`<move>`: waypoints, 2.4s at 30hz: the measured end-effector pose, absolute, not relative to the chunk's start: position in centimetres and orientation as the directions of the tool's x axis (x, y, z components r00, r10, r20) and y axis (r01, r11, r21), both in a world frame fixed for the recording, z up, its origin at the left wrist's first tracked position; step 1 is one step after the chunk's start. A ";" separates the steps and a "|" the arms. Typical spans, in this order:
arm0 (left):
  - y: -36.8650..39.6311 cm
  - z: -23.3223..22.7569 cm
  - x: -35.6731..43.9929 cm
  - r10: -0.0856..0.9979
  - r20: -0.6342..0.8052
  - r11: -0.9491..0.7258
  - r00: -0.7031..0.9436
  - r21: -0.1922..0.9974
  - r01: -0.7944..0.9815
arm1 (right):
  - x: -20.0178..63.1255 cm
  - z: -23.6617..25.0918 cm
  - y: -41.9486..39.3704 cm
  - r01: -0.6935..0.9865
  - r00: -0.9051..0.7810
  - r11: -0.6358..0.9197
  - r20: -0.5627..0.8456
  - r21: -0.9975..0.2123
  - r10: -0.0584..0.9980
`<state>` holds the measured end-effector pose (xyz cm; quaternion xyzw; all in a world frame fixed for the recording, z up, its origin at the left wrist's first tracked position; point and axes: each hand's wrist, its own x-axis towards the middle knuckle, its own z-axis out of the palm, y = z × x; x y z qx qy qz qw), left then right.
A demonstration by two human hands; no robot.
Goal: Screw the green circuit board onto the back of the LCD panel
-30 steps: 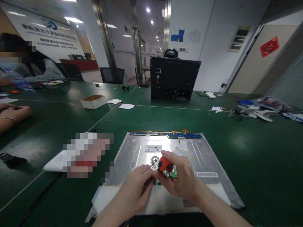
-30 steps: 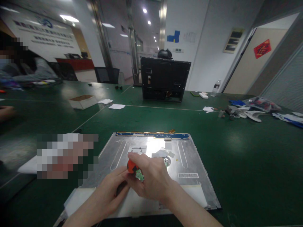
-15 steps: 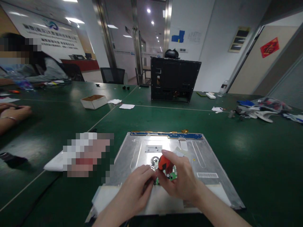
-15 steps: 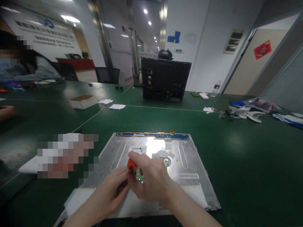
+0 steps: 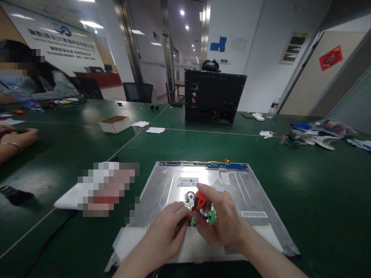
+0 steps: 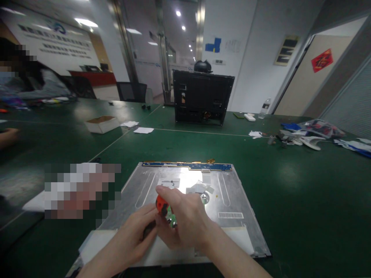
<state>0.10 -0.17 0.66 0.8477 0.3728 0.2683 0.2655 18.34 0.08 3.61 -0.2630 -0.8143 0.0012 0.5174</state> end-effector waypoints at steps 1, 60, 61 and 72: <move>-0.2 0.7 0.1 0.775 0.253 -0.579 0.579 0.651 0.491 | 18.4 3.6 0.0 0.422 -0.330 0.862 0.838 -0.281 0.435; -0.2 0.4 0.0 0.779 0.238 -0.573 0.579 0.644 0.506 | 18.1 3.5 0.4 0.407 -0.263 0.864 0.868 -0.296 0.421; -0.2 0.3 0.0 0.779 0.243 -0.576 0.578 0.642 0.506 | 18.1 3.4 0.5 0.414 -0.255 0.862 0.871 -0.293 0.419; -0.2 0.4 0.0 0.771 0.271 -0.590 0.576 0.644 0.487 | 18.3 3.6 0.4 0.392 -0.298 0.873 0.857 -0.292 0.420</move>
